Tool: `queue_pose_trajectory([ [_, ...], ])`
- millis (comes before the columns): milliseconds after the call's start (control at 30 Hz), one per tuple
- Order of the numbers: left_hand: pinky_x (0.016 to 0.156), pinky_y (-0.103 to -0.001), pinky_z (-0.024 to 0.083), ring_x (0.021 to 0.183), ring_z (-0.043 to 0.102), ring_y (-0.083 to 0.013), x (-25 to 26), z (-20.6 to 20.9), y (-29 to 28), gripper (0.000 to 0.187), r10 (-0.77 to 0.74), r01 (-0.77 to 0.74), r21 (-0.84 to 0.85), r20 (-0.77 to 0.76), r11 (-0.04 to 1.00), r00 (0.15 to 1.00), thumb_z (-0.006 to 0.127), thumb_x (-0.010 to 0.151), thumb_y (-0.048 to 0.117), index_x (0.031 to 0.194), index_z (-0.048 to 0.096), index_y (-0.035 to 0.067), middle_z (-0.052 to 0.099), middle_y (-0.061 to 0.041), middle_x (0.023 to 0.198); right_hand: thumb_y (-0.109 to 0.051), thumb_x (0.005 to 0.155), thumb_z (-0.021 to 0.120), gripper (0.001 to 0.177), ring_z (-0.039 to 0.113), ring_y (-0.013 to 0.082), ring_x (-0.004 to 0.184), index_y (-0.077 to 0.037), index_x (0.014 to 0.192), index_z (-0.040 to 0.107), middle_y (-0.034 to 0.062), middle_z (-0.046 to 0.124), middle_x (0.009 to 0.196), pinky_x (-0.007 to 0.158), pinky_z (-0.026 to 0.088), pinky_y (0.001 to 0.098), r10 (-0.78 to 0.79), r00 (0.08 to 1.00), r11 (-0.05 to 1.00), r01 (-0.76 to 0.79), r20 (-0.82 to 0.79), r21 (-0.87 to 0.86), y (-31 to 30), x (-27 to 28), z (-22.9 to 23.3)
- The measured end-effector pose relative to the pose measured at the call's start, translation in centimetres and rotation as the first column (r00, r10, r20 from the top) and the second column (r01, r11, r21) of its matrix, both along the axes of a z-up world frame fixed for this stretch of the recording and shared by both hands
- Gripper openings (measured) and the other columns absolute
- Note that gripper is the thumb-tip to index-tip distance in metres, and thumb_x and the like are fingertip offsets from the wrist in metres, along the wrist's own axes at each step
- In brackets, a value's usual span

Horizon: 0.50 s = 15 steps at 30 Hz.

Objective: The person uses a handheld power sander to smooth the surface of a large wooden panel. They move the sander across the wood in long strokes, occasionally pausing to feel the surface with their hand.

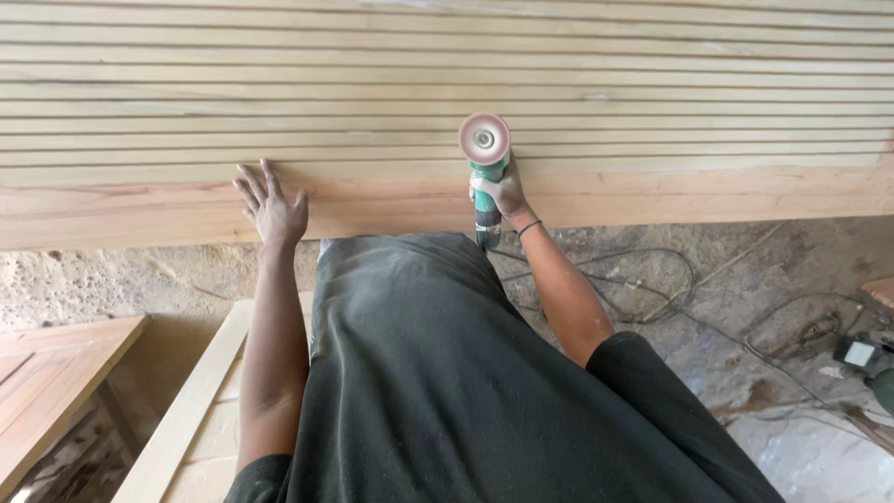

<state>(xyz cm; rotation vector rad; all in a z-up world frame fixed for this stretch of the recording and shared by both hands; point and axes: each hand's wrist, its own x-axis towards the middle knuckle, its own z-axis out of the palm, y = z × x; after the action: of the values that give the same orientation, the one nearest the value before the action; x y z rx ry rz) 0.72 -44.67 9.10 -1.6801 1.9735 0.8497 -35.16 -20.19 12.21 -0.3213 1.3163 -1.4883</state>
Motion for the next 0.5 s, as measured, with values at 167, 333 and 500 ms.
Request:
queue_pose_trajectory([
  [167,0.126,-0.064,0.001,0.16,-0.007,-0.0384,-3.3,-0.5,3.2,0.08,-0.098,0.072,-0.352,-0.056,0.933,0.994,0.052,0.111,0.045,0.171,0.007,0.015,-0.007,-0.018,0.174,0.007,0.08,0.069,0.063,0.067,0.0227,0.063,-0.005,0.135,0.041,0.0118,0.064,0.083,0.055,0.057,0.0369,0.038,0.999,0.999,-0.038,-0.002,-0.007,-1.0,-0.8,0.6],
  [333,0.129,-0.054,0.0,0.161,0.003,-0.0318,-6.5,0.0,2.8,0.075,-0.556,0.512,-0.226,-0.232,0.829,0.798,0.054,0.099,0.038,0.165,0.023,0.023,0.004,-0.013,0.173,0.005,0.082,0.069,0.048,0.068,0.0227,0.065,-0.002,0.125,0.049,0.0116,0.065,0.082,0.059,0.057,0.0364,0.068,0.998,0.997,-0.068,-0.008,0.046,-0.6,-0.4,1.1],
  [500,0.133,-0.052,-0.001,0.164,0.007,-0.0286,-8.5,-1.2,-2.2,0.07,-0.529,0.411,-0.37,-0.318,0.833,0.787,0.048,0.104,0.034,0.168,0.024,0.025,0.011,-0.01,0.177,0.003,0.078,0.069,0.037,0.067,0.0224,0.064,-0.002,0.113,0.058,0.0105,0.065,0.078,0.058,0.057,0.0357,0.027,0.999,0.991,-0.023,-0.032,0.129,-1.7,-0.5,0.6],
])
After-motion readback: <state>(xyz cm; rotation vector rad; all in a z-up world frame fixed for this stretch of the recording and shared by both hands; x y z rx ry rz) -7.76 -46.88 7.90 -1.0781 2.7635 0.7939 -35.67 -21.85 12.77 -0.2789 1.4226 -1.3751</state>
